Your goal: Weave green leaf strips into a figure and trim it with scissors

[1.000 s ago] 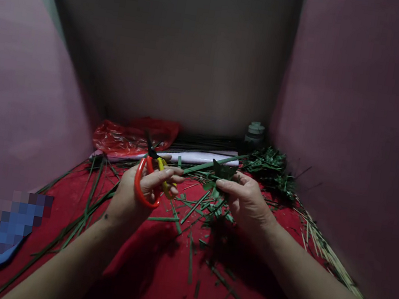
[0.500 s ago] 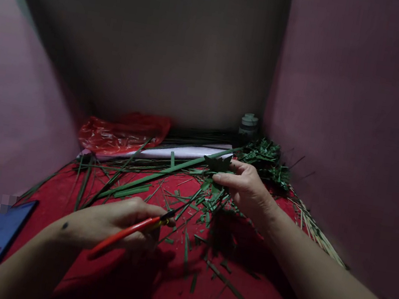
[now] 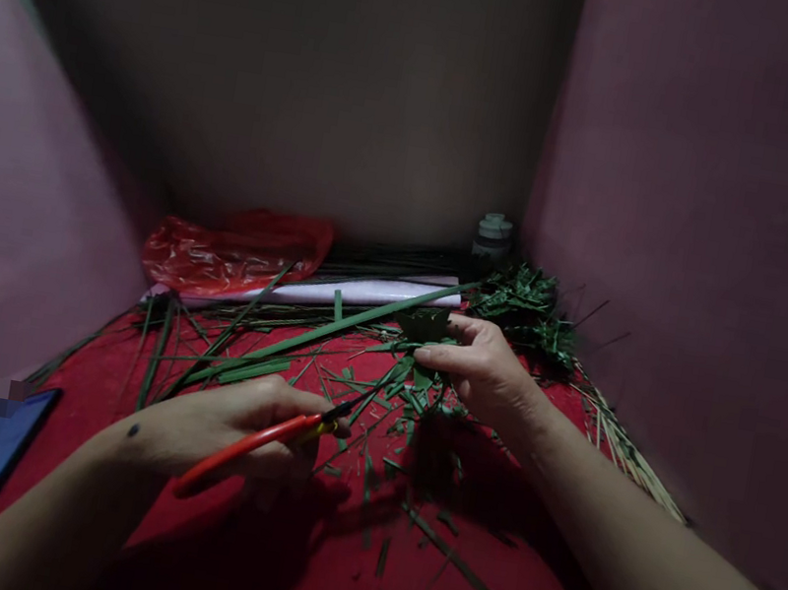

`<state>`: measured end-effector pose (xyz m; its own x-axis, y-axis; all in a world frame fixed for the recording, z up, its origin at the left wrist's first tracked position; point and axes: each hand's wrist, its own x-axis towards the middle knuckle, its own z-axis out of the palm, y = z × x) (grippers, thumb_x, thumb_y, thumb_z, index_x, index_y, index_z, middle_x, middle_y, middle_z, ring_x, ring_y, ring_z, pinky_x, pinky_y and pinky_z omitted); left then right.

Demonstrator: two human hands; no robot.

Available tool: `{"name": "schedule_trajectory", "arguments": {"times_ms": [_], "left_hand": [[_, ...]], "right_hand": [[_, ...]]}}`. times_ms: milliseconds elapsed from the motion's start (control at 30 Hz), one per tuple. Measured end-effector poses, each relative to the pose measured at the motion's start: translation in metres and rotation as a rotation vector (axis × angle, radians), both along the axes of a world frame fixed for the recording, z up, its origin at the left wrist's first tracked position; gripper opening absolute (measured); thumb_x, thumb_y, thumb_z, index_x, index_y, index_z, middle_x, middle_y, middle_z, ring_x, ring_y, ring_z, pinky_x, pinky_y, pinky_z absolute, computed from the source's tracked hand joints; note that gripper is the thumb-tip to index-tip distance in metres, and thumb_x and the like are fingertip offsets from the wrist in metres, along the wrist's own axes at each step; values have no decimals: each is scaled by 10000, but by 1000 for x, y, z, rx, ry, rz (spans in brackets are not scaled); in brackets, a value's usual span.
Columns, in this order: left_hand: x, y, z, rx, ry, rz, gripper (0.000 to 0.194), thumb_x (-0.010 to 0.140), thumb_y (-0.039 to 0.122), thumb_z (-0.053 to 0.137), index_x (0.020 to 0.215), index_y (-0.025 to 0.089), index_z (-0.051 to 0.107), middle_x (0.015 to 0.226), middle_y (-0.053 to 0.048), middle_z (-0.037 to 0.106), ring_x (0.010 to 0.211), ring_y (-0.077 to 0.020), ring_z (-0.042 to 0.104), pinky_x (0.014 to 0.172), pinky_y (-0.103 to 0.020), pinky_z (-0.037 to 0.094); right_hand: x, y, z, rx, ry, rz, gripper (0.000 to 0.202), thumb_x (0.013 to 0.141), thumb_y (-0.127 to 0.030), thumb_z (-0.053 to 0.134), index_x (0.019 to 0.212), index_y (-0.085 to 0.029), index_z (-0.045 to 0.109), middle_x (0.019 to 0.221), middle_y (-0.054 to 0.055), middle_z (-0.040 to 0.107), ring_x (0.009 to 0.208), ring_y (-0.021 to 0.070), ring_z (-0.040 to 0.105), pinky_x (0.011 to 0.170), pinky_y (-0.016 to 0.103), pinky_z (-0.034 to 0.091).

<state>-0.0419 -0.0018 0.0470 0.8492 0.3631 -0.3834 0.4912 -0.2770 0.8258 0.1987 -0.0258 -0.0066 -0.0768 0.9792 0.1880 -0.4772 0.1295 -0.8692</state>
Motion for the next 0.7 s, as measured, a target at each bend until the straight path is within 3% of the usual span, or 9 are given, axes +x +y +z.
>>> {"name": "schedule_trajectory", "arguments": {"times_ms": [167,333,700], "left_hand": [[1,-5,-4,-48,-11,100,161,767,293,523,774,136,558,632,18,475,595,-108,537,565,-229,492],[0,-7,-6,-12,83,203,262,743,342,566,897,131,581,718,-6,521,629,-123,568,572,-251,519],[-2,-5,-7,36,138,190,339,731,428,572,899,135,596,742,-31,575,575,-119,580,517,-221,504]], "right_hand": [[0,2,-3,-12,-7,-8,267,528,-141,755,782,-165,679,715,-5,668,606,105,601,627,247,468],[0,3,-4,23,-41,-20,269,552,-159,749,811,-166,680,725,-4,664,611,110,598,641,262,469],[1,2,-4,28,-80,0,262,579,-157,733,833,-159,672,735,1,658,615,119,602,640,278,468]]}}
